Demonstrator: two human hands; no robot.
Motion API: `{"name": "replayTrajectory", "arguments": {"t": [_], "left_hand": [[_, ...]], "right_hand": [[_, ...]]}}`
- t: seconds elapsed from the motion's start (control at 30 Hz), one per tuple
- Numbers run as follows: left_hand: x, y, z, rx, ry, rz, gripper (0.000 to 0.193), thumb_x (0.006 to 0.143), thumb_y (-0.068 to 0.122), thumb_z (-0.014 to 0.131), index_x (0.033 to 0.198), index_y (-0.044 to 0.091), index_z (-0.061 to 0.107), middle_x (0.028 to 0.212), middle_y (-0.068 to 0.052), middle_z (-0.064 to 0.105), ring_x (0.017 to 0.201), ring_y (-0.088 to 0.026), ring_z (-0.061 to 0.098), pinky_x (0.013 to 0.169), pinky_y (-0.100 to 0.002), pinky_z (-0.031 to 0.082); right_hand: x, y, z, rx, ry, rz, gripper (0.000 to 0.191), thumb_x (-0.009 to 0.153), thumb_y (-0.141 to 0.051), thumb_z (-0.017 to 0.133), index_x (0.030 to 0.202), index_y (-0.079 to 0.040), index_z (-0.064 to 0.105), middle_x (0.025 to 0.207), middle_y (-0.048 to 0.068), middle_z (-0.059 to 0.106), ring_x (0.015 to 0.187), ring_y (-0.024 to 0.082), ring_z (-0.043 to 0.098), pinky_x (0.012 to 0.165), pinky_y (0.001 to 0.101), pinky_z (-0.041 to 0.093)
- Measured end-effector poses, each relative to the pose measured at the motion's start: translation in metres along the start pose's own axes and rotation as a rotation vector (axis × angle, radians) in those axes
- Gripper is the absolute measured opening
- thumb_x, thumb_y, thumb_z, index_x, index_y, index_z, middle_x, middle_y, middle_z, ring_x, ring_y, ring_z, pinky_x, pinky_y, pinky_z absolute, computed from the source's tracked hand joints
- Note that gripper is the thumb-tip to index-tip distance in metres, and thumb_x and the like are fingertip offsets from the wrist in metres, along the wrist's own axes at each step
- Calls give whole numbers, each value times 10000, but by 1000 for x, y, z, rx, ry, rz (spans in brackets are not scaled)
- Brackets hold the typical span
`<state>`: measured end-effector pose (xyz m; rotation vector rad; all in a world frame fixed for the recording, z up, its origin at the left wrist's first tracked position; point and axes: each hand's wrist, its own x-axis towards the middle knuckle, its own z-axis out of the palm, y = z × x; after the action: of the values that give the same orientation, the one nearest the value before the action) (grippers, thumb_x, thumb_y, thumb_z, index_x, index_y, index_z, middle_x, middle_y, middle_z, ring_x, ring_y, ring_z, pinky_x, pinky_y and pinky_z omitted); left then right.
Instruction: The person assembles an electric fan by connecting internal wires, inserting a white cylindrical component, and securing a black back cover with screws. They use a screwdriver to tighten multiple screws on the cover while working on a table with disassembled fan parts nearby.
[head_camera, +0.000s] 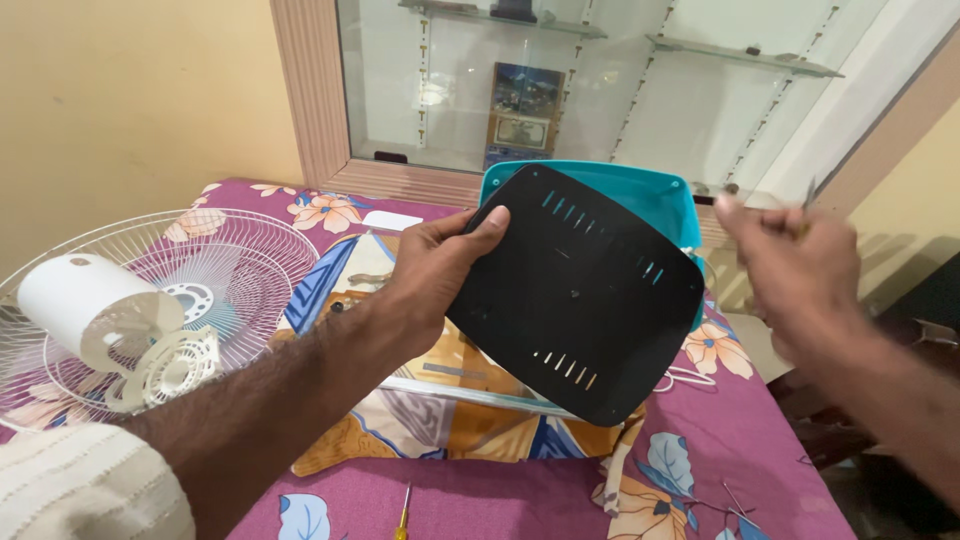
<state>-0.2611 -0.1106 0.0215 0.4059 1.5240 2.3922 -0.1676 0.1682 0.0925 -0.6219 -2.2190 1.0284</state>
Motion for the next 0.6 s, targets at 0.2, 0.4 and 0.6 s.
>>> {"name": "replayTrajectory", "arguments": {"t": [0.2, 0.4, 0.6], "left_hand": [[5, -6, 6, 3, 9, -9, 359, 898, 309, 743, 1082, 4, 781, 896, -82, 780, 751, -154, 732, 655, -297, 619], [9, -11, 10, -20, 4, 3, 377, 896, 312, 754, 1095, -7, 775, 905, -83, 780, 765, -150, 737, 669, -295, 624], [3, -4, 9, 8, 31, -4, 378, 878, 334, 742, 1089, 22, 774, 904, -85, 790, 761, -158, 759, 674, -296, 646]], "right_hand": [[-57, 23, -1, -158, -394, 356, 521, 829, -521, 774, 767, -4, 769, 679, 93, 730, 481, 156, 454, 444, 290, 385], [-60, 36, 18, -33, -481, 622, 448, 832, -415, 825, 960, -11, 681, 747, 12, 490, 528, 111, 367, 462, 321, 416], [-55, 64, 10, 84, -471, 708, 384, 856, -287, 853, 970, -144, 515, 757, -36, 440, 550, 106, 330, 506, 327, 477]]}}
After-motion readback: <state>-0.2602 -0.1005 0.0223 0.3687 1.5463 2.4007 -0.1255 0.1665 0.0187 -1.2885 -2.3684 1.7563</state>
